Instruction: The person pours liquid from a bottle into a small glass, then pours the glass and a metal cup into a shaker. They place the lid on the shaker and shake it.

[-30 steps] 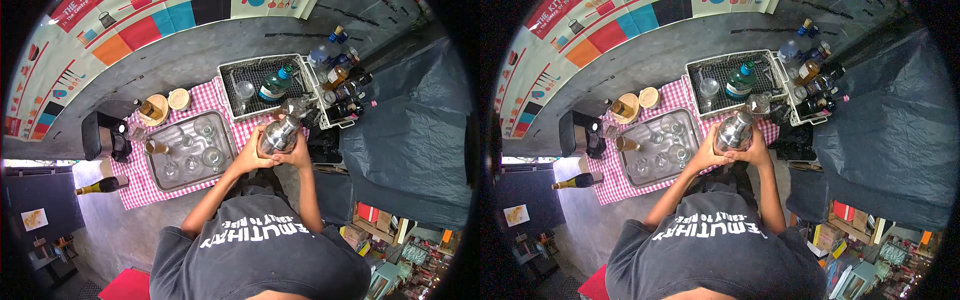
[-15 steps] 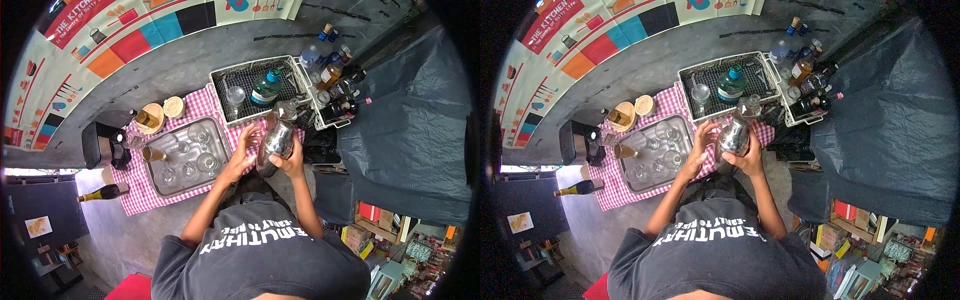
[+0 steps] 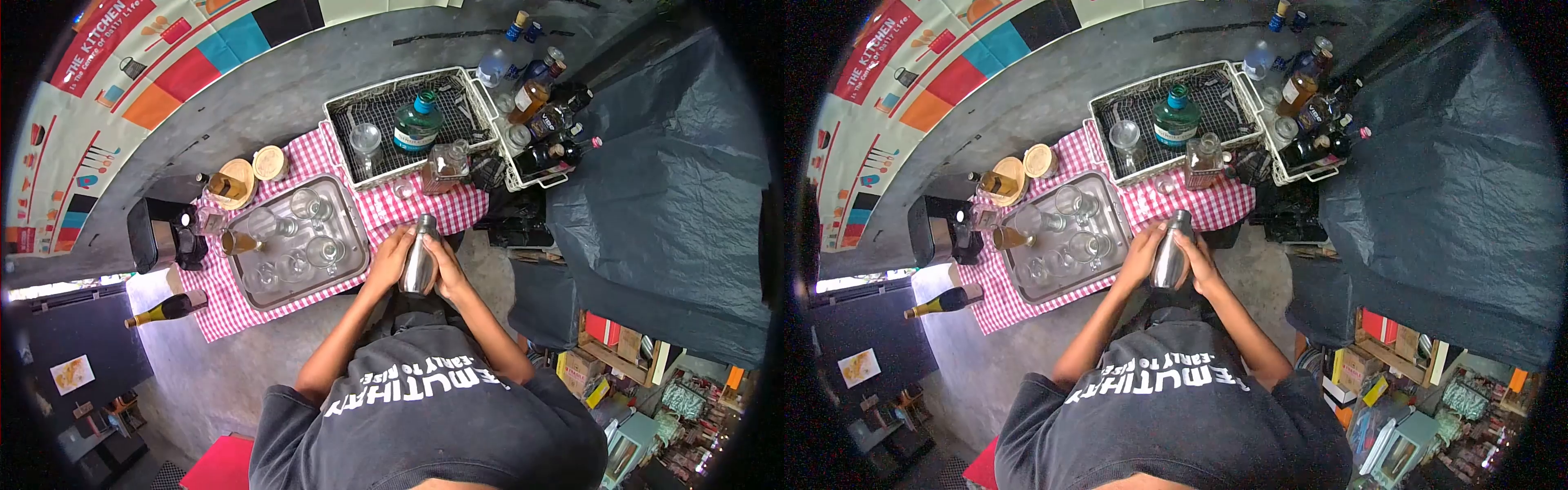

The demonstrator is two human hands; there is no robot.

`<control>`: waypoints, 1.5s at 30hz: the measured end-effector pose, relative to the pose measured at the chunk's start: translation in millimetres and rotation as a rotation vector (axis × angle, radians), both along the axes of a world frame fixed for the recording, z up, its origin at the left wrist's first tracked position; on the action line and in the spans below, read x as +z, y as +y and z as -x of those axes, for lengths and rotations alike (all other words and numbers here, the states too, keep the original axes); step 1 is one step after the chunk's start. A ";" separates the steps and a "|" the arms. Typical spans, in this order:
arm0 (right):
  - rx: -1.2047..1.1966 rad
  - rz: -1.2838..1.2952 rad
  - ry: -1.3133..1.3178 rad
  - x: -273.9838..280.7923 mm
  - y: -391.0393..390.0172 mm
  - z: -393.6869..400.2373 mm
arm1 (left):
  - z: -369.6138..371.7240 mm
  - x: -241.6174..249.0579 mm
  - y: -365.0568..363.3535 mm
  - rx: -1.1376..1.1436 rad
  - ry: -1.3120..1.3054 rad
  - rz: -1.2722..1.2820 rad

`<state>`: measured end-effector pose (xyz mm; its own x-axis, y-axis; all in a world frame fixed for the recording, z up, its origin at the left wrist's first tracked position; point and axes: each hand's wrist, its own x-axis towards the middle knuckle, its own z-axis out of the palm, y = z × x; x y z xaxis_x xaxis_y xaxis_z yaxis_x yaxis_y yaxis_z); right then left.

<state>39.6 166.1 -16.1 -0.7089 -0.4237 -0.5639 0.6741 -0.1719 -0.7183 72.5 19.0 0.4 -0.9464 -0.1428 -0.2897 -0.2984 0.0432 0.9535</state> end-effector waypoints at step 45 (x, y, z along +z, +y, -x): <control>0.664 -0.369 0.646 28.4 22.0 62.2 | 29.0 -5.4 -21.6 -0.271 -0.111 -0.156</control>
<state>-22.6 188.1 12.3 -0.6085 -0.7217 -0.3300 0.0139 0.4061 -0.9137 43.4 -2.6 -5.0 -0.9052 0.1644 -0.3919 -0.3986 -0.0085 0.9171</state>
